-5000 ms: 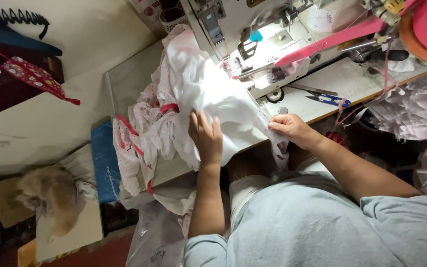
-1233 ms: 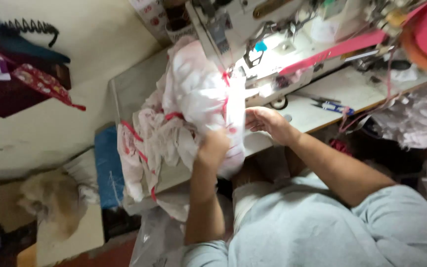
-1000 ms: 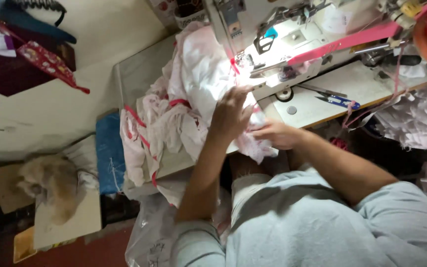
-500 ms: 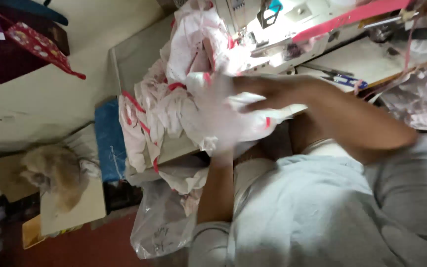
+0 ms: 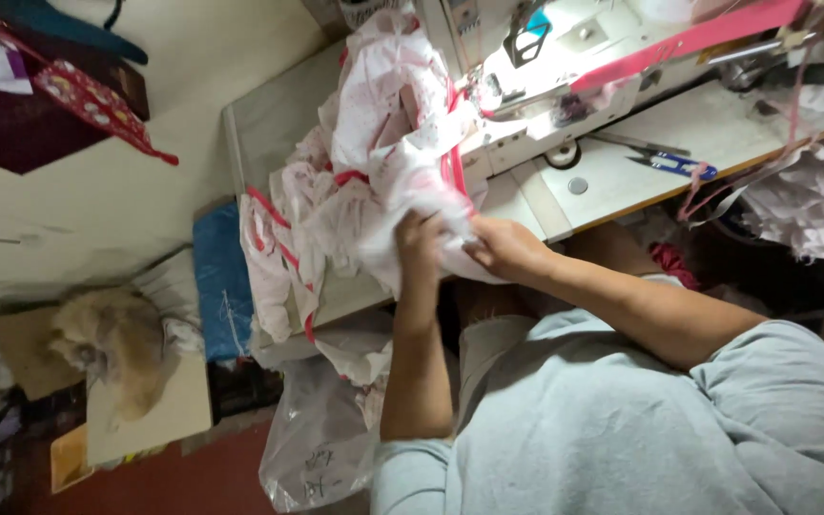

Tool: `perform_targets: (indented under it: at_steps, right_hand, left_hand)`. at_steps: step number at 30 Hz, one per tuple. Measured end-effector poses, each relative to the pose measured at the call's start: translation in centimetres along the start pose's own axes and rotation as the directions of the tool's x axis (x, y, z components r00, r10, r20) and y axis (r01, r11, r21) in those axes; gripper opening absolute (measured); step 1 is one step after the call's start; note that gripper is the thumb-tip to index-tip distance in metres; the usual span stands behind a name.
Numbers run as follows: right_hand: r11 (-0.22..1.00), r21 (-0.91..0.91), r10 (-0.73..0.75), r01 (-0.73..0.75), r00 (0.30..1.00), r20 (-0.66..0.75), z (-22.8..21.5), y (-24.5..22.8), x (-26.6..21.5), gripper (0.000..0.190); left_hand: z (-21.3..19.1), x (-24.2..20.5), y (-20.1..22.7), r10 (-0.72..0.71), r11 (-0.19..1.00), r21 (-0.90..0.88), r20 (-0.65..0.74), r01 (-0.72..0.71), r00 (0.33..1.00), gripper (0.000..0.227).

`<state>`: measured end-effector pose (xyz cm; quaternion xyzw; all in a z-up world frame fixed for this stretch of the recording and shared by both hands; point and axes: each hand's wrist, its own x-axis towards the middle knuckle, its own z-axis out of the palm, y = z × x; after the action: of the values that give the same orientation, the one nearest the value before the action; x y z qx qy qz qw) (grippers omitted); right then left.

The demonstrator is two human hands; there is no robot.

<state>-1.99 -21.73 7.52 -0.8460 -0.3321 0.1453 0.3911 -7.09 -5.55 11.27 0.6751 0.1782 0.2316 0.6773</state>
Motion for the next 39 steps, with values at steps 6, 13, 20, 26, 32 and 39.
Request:
perform_targets:
  at_steps: [6,13,20,26,32,39]
  right_hand:
    - [0.458,0.874,0.208,-0.162,0.975,0.072,-5.8,0.4,0.3,0.003]
    - [0.339,0.902,0.118,-0.267,0.963,0.241,-14.1,-3.4,-4.1,0.017]
    - [0.568,0.791,0.009,-0.227,0.963,0.270,-13.1,3.0,-3.1,0.010]
    - [0.544,0.838,0.025,0.043,0.997,-0.068,-9.4,2.2,3.7,0.043]
    - [0.377,0.917,0.059,-0.130,0.991,0.117,-9.4,-0.3,4.9,0.086]
    - [0.492,0.867,-0.026,0.084,0.996,-0.082,-6.8,3.8,3.6,0.099]
  left_hand:
    - [6.3,4.2,11.2,0.538,0.342,0.411,0.652,-0.845,0.534,0.018]
    - [3.3,6.4,8.1,0.465,-0.508,0.414,0.870,-0.755,0.164,0.025]
    - [7.2,5.1,-0.8,0.571,0.264,0.660,0.481,-0.703,0.666,0.041]
    - [6.8,4.6,3.4,0.563,0.302,0.571,0.539,-0.763,0.626,0.037]
    - [6.0,5.5,0.2,0.530,0.327,0.555,0.562,-0.765,0.635,0.042]
    - [6.3,7.0,0.2,0.556,0.206,0.597,0.581,-0.776,0.595,0.041]
